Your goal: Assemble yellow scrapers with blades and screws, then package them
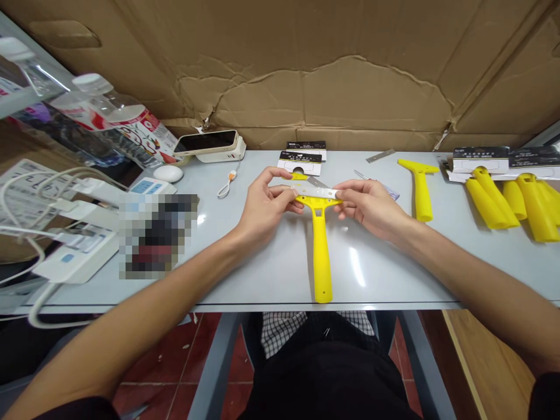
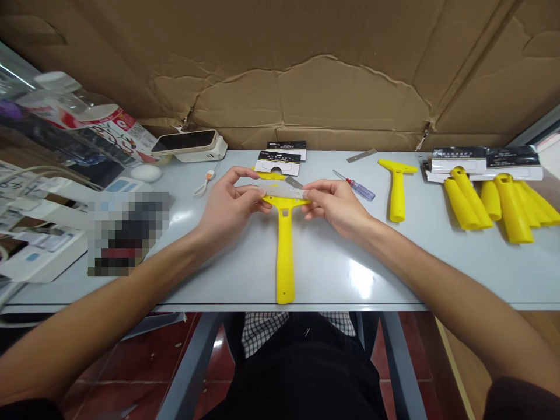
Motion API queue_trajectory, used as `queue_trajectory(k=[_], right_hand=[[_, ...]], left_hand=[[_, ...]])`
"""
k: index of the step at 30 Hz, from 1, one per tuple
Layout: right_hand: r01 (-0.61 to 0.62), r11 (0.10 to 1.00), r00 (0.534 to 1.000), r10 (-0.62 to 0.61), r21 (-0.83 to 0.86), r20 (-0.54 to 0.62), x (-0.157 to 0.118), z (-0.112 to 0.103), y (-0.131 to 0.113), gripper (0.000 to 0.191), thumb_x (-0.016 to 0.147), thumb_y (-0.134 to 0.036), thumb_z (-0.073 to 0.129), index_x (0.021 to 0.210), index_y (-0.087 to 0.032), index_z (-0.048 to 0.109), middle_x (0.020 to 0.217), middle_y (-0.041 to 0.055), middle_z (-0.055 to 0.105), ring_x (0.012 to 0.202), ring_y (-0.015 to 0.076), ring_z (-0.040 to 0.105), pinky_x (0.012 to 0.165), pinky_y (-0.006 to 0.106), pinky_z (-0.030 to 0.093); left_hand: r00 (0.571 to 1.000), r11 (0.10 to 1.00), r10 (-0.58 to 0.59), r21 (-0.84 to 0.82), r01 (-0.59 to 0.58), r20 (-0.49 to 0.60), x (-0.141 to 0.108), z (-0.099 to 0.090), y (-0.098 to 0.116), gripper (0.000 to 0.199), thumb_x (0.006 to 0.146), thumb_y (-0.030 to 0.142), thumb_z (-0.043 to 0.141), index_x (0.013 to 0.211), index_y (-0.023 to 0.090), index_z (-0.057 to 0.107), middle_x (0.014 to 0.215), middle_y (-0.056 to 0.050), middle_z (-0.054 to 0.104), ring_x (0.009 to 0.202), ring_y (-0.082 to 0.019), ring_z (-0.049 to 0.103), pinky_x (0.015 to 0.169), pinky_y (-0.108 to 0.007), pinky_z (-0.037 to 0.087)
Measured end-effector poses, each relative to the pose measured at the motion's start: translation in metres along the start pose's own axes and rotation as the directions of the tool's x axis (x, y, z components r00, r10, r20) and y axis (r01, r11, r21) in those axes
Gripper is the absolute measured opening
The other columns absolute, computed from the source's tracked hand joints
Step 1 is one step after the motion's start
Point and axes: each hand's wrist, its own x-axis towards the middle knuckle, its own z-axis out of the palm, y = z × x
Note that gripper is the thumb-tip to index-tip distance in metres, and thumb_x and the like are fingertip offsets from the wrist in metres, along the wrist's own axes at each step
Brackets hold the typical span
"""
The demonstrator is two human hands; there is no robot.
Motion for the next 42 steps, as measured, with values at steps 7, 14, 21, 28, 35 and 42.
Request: queue_trajectory(k=[7,14,21,28,35,42], right_hand=[[0.027,1.0,0.999,-0.028,-0.012,-0.026,0.001,0.0,0.002,0.006,0.083,-0.013,0.078,0.089,-0.012,0.077,0.089,0.0101,0.075,0.07,0.0139,0.07,0.065,0.027,0.059],[0.047,0.998,0.997,-0.05,-0.04,-0.055,0.003,-0.002,0.005,0.002,0.081,-0.011,0.077,0.083,-0.013,0.077,0.08,0.0075,0.074,0.062,0.012,0.066,0.063,0.027,0.059],[0.036,0.999,0.997,-0.038,-0.032,-0.072,0.004,-0.001,0.005,0.006,0.083,-0.006,0.075,0.081,-0.012,0.076,0.079,0.0085,0.075,0.059,0.0123,0.067,0.06,0.027,0.059],[0.049,0.998,0.997,-0.051,-0.045,-0.06,0.002,-0.003,0.002,0.004,0.085,-0.01,0.075,0.083,-0.013,0.077,0.082,0.0095,0.075,0.065,0.0137,0.069,0.063,0.027,0.059],[0.055,0.997,0.995,-0.059,-0.049,-0.08,0.006,-0.007,0.003,0.003,0.085,-0.009,0.075,0.085,-0.012,0.078,0.083,0.01,0.074,0.066,0.0142,0.07,0.063,0.027,0.059],[0.066,0.997,0.992,-0.07,-0.043,-0.101,0.01,-0.011,0.003,0.007,0.088,-0.006,0.072,0.085,-0.01,0.076,0.083,0.0108,0.074,0.065,0.0142,0.07,0.061,0.026,0.06]], left_hand=[[0.999,0.998,-0.044,-0.045,0.045,0.018,0.003,-0.001,-0.002,0.025,0.086,0.008,0.068,0.101,0.022,0.053,0.065,0.003,0.069,0.059,-0.015,0.071,0.062,-0.028,0.061],[0.956,0.96,-0.24,-0.107,0.259,0.166,0.019,-0.014,0.001,0.035,0.078,0.009,0.078,0.106,0.017,0.06,0.081,-0.007,0.077,0.064,-0.017,0.074,0.055,-0.026,0.058],[0.928,0.943,-0.285,-0.102,0.316,0.239,0.027,-0.023,0.001,0.034,0.074,0.01,0.081,0.101,0.019,0.062,0.082,-0.007,0.076,0.06,-0.016,0.07,0.052,-0.026,0.056],[0.926,0.947,-0.274,-0.098,0.308,0.259,0.036,-0.031,0.0,0.033,0.072,0.017,0.084,0.1,0.02,0.066,0.09,-0.007,0.078,0.064,-0.017,0.071,0.052,-0.025,0.055],[1.0,0.966,0.028,0.256,-0.028,0.003,0.057,-0.064,0.005,0.02,0.076,0.021,0.079,0.093,0.02,0.068,0.089,-0.009,0.078,0.069,-0.018,0.067,0.058,-0.029,0.051],[0.92,0.493,0.264,0.78,-0.386,0.288,0.074,-0.091,-0.008,0.015,0.084,0.03,0.072,0.094,0.021,0.077,0.097,-0.005,0.081,0.079,-0.021,0.07,0.079,-0.034,0.054]])
